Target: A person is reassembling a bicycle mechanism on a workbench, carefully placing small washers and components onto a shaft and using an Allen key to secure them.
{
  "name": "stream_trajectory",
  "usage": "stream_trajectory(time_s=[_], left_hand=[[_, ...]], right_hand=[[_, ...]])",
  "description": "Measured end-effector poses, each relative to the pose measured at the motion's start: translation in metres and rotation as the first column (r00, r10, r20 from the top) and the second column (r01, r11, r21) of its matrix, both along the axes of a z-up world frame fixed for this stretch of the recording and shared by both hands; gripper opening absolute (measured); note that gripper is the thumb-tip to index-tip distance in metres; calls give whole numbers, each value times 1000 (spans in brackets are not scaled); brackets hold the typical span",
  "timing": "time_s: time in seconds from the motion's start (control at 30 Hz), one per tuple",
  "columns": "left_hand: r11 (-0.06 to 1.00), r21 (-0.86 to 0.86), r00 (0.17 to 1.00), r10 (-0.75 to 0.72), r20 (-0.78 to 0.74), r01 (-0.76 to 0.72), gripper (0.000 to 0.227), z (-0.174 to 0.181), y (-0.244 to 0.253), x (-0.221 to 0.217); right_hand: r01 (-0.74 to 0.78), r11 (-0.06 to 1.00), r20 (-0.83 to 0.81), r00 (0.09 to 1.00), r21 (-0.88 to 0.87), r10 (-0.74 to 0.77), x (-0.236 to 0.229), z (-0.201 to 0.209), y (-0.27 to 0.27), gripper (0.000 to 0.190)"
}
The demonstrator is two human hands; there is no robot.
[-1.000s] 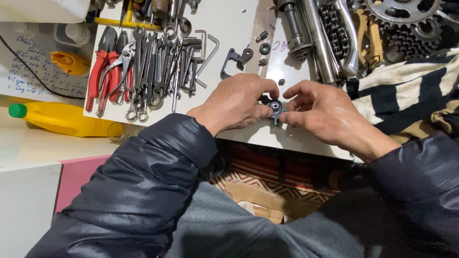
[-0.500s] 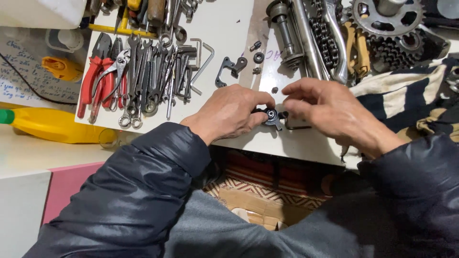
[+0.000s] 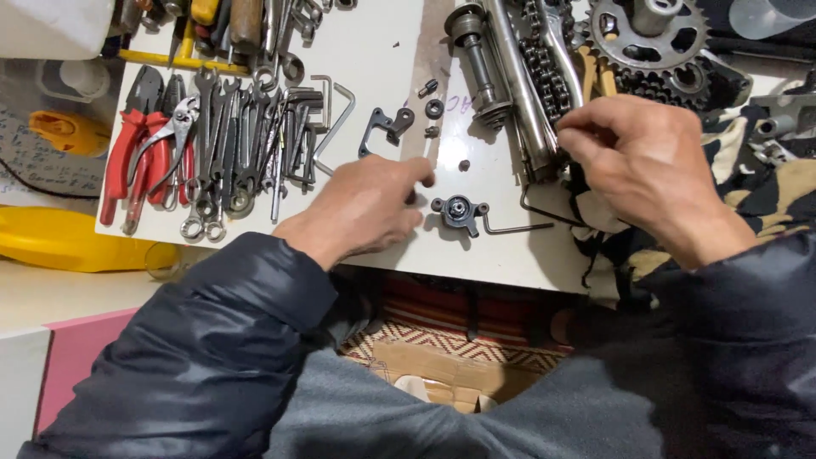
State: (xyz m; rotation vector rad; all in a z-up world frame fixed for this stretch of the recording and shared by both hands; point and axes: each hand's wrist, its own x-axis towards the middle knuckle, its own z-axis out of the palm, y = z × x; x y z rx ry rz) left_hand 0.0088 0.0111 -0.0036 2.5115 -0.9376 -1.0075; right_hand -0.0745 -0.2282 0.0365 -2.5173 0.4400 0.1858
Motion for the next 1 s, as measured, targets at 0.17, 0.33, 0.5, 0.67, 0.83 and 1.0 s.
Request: stream_trajectory(time_s=[0.17, 0.33, 0.5, 0.67, 0.83, 1.0], left_hand=[[982, 32, 971, 181, 154, -187, 20, 4, 19, 16], [949, 54, 932, 293, 213, -311, 26, -7, 30, 23], [899, -124, 853, 438, 283, -421, 26, -10, 36, 31], [913, -84, 860, 404, 312, -398, 24, -20, 36, 36], [912, -51, 873, 405, 273, -407, 20, -20, 22, 35], [923, -275, 863, 357, 357, -268, 18, -37, 3, 45]], right_hand=[[3, 996, 46, 999, -89, 1, -17, -7, -13, 30], [-101, 990, 188, 975, -100, 118, -27, -6, -15, 15], [-32, 984, 11, 999, -177, 35, -29, 10, -5, 30], [-128, 978, 217, 963, -166, 162, -37, -10, -20, 17], [-93, 981, 283, 949, -169, 138, -43, -9, -21, 14], [-72, 976, 226, 967, -207, 119, -47, -6, -24, 18]])
